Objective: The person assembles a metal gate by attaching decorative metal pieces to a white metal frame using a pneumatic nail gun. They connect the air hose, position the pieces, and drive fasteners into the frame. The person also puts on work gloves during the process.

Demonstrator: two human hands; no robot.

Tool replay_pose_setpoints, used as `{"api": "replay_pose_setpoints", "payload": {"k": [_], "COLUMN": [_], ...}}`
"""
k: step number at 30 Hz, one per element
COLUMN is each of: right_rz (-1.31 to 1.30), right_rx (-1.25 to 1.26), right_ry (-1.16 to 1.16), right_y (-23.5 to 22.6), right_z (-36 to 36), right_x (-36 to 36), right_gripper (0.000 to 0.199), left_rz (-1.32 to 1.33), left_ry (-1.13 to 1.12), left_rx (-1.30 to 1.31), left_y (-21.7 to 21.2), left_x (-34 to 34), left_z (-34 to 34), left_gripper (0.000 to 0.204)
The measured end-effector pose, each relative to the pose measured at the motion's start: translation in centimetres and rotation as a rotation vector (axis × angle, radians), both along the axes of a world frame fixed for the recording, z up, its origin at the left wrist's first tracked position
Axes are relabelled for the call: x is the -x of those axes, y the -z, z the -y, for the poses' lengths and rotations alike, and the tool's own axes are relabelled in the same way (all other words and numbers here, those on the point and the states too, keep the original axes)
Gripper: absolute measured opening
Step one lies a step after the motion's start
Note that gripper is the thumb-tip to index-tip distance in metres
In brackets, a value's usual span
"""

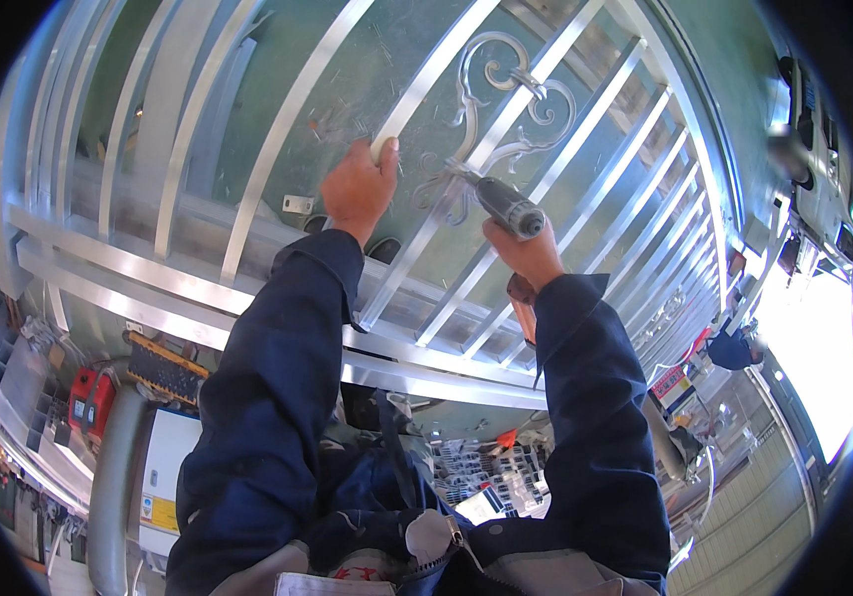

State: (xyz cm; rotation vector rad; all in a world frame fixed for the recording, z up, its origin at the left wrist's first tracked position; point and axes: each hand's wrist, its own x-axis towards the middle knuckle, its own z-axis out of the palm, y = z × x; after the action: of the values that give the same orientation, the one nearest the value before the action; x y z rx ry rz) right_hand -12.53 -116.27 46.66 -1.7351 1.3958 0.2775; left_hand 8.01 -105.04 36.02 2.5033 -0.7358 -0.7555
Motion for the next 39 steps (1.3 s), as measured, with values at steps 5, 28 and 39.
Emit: {"api": "replay_pose_setpoints", "payload": {"k": [5,28,39], "right_rz": [0.005,0.276,0.059], "right_rx": [-0.037,-0.245,-0.004], "right_ry": [0.066,0.087,0.256], "right_y": [0.3,-4.2,-6.3], "right_z": [-0.2,1.3,10.8], "right_x": [0.4,2.3,1.0], "right_gripper": [0.029,0.030,0.038], "left_rz": [-0.021,-0.022,0.008], "left_ry": [-0.004,0.014,0.029], "left_rx": [-0.011,-0.075,-0.059], "left_y": [-0.1,-0.2,0.5], "left_x": [-0.1,-0.1,0.1], "left_z": [0.1,0.3,0.1], "left_gripper": [0.050,0.053,0.049]}}
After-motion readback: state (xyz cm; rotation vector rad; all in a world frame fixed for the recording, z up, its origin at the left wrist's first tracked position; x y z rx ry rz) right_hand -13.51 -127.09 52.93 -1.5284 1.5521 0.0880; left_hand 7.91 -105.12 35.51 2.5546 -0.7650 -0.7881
